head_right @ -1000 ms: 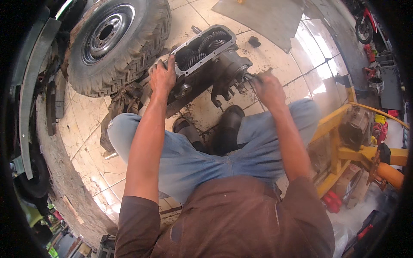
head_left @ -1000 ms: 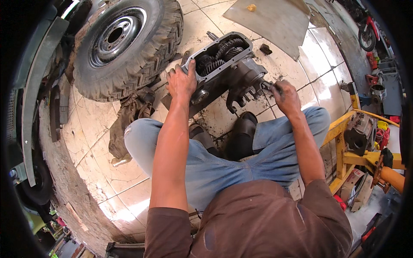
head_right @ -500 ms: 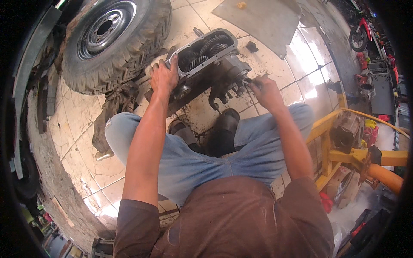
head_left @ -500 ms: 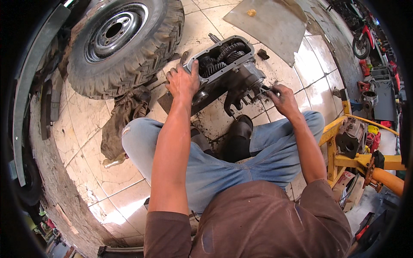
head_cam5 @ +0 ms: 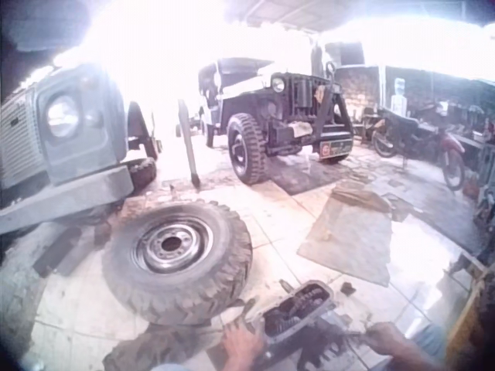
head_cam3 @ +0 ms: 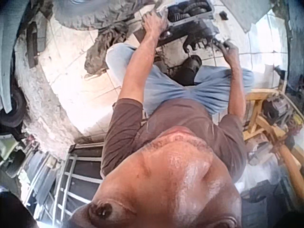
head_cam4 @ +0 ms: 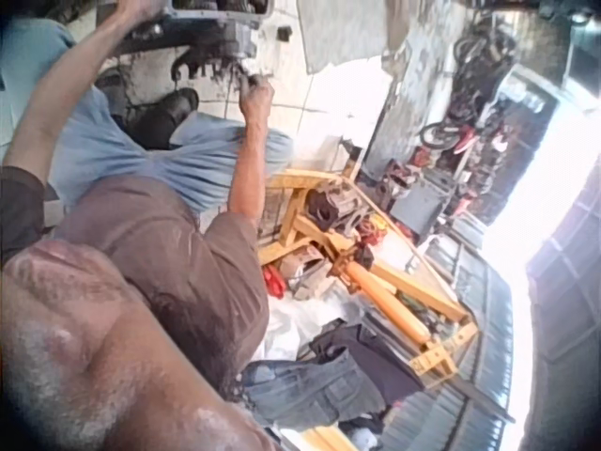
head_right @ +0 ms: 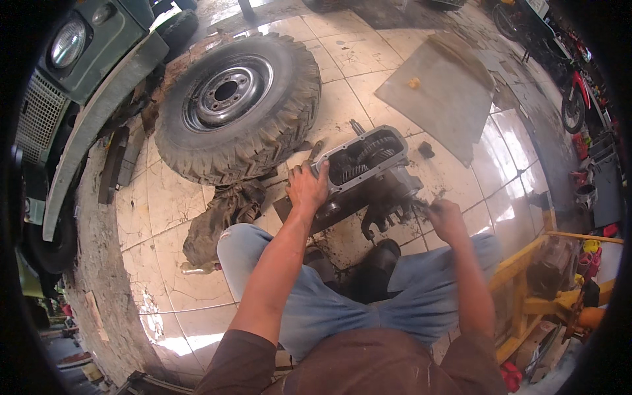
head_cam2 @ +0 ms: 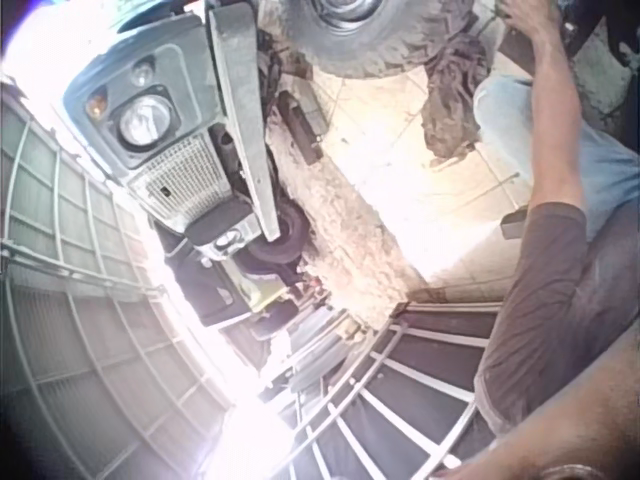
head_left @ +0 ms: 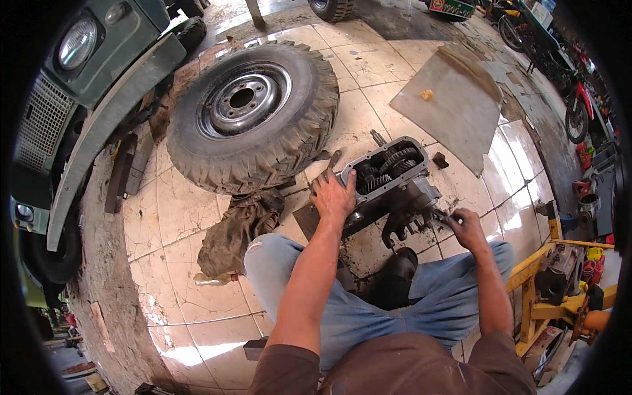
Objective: The person sits on the floor and works on a disassembled gearbox or differential housing. They use their hands to rotate the internal gears and shafts, checking for movement and alignment. The person manipulates the internal components directly without using external tools.
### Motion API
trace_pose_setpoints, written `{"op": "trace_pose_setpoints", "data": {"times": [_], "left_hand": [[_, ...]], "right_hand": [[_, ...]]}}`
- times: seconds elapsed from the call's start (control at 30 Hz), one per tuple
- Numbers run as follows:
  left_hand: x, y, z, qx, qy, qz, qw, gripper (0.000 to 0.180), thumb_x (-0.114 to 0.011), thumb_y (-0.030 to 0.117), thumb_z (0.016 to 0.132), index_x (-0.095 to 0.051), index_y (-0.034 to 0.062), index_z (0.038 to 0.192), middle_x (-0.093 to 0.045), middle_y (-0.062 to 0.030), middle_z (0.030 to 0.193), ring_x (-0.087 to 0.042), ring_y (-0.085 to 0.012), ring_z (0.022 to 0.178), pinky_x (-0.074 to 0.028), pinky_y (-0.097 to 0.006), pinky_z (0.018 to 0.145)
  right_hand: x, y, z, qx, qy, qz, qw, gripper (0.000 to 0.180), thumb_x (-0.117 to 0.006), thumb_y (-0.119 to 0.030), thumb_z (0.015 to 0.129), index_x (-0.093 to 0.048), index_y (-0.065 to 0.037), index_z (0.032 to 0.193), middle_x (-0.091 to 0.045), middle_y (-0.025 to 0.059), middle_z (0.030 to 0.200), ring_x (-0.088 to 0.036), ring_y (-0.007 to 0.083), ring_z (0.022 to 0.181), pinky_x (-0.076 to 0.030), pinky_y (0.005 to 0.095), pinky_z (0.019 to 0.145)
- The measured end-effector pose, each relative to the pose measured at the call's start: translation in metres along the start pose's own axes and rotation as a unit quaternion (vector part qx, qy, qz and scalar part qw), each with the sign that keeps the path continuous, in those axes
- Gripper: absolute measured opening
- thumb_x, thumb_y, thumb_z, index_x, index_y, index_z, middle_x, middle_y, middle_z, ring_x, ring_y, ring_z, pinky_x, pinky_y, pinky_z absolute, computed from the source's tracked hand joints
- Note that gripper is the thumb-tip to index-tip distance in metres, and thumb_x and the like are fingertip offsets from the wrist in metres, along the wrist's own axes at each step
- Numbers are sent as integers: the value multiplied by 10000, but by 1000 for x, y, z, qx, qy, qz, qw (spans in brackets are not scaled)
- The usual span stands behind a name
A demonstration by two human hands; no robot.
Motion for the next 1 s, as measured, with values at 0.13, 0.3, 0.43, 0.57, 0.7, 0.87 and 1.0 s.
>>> {"op": "trace_pose_setpoints", "data": {"times": [0.13, 0.3, 0.43, 0.57, 0.7, 0.87, 1.0], "left_hand": [[-2, 1, -4, 3, -7, 1, 1000, 895, -370, 726, 958, -430, 5, 1484, -412, -264, 1509, -346, -433, 1425, -304, -648, 1101], [-11, 3, 5, 6, -21, 39, 999, 862, -340, 720, 970, -523, -22, 1369, -522, -298, 1387, -475, -430, 1335, -364, -594, 1075], [-8, 0, 1, 3, 1, 41, 999, 891, -325, 743, 964, -511, 8, 1431, -517, -295, 1416, -473, -444, 1335, -394, -544, 1083], [-7, 9, 2, -32, 32, 29, 999, 841, -335, 710, 975, -514, 14, 1412, -536, -265, 1374, -475, -434, 1310, -400, -548, 1065], [-7, 5, 4, -41, 42, 34, 998, 822, -348, 693, 980, -504, 20, 1426, -533, -253, 1380, -469, -432, 1312, -396, -549, 1069], [-6, 8, 1, -22, 12, 28, 999, 819, -357, 687, 981, -488, 26, 1446, -516, -251, 1407, -462, -427, 1323, -393, -550, 1076], [-7, 6, 2, -24, 21, 32, 999, 819, -349, 690, 981, -487, 32, 1448, -516, -249, 1409, -459, -421, 1330, -388, -552, 1079]], "right_hand": [[5, 13, -17, -64, -24, -46, 997, 216, -689, -222, 898, -702, -25, 987, -671, 213, 983, -636, 422, 986, -504, 482, 854], [-10, 68, -8, -14, 53, -58, 997, 297, -670, -278, 922, -703, 9, 994, -671, 244, 997, -630, 435, 983, -495, 501, 867], [-6, 16, -10, 29, 13, 42, 999, 233, -696, -233, 911, -719, -59, 1064, -692, 224, 1047, -646, 406, 1011, -506, 468, 893], [2, 18, -10, -49, 20, -74, 996, 263, -656, -296, 934, -717, -74, 1060, -688, 183, 1014, -659, 374, 1015, -531, 475, 866], [-6, 19, -16, -44, 11, -21, 999, 256, -650, -291, 933, -715, -65, 1033, -684, 188, 986, -658, 374, 1006, -529, 477, 860], [13, 32, -19, -85, 102, -47, 990, 248, -628, -274, 952, -702, -58, 1049, -690, 199, 1022, -661, 390, 976, -522, 485, 869], [-26, 11, -19, 21, -5, -48, 999, 225, -604, -240, 965, -685, -63, 1080, -691, 193, 1003, -667, 388, 973, -540, 473, 846]]}}
Point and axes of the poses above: each hand's wrist, its own z-axis towards the middle knuckle, its own x-axis out of the back of the hand, y = z × x, the point moved 9 cm from there along z, towards the middle knuckle
